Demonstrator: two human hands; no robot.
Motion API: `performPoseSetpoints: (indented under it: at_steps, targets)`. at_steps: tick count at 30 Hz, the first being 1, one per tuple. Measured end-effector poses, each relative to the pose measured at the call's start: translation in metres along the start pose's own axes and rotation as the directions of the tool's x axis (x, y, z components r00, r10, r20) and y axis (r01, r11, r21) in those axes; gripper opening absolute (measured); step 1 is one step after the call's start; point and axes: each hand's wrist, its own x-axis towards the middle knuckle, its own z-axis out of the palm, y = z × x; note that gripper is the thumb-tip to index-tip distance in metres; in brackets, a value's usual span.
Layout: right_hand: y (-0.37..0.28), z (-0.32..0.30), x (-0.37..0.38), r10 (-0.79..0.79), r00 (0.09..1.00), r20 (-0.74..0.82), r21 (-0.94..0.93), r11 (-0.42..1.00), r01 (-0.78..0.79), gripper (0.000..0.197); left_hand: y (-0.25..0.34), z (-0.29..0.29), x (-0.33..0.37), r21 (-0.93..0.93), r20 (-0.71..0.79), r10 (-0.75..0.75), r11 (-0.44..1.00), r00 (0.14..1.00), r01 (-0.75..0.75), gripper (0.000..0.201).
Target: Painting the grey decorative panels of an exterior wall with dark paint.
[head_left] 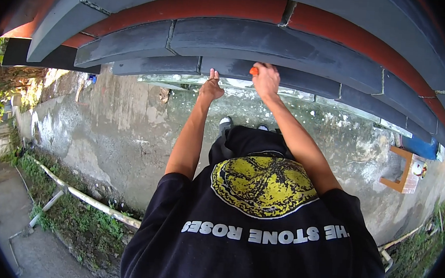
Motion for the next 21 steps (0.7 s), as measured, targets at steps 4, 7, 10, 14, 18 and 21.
performPoseSetpoints:
  at_steps: [4, 7, 10, 14, 18, 21]
  targets:
    - [-0.052, 0.016, 0.002, 0.046, 0.994, 0.098, 0.337, 0.938, -0.076, 0.016, -0.012, -0.003, 0.0, -0.031, 0.0, 0.064, 0.997, 0.998, -0.064, 0.084]
    - [-0.037, 0.002, -0.006, 0.065, 0.995, -0.07, 0.333, 0.942, -0.038, 0.019, -0.03, -0.006, -0.001, -0.084, -0.01, 0.138, 0.987, 0.99, -0.138, 0.082]
    - [0.001, -0.032, -0.013, 0.106, 0.975, -0.195, 0.075, 0.993, -0.093, 0.023, -0.04, -0.008, -0.004, -0.15, -0.037, 0.196, 0.968, 0.98, -0.199, 0.079]
    - [-0.002, -0.007, -0.016, 0.147, 0.97, -0.192, -0.06, 0.985, -0.161, 0.029, -0.043, -0.014, -0.004, -0.138, -0.093, 0.263, 0.952, 0.96, -0.274, 0.076]
    - [-0.059, 0.053, -0.009, 0.085, 0.984, -0.155, 0.038, 0.996, -0.08, 0.028, -0.05, -0.023, -0.005, -0.075, -0.202, 0.329, 0.934, 0.922, -0.35, 0.067]
    - [-0.091, 0.068, 0.001, -0.009, 0.994, -0.107, 0.241, 0.97, 0.035, 0.02, -0.068, -0.02, -0.004, -0.023, -0.337, 0.329, 0.934, 0.882, -0.357, 0.062]
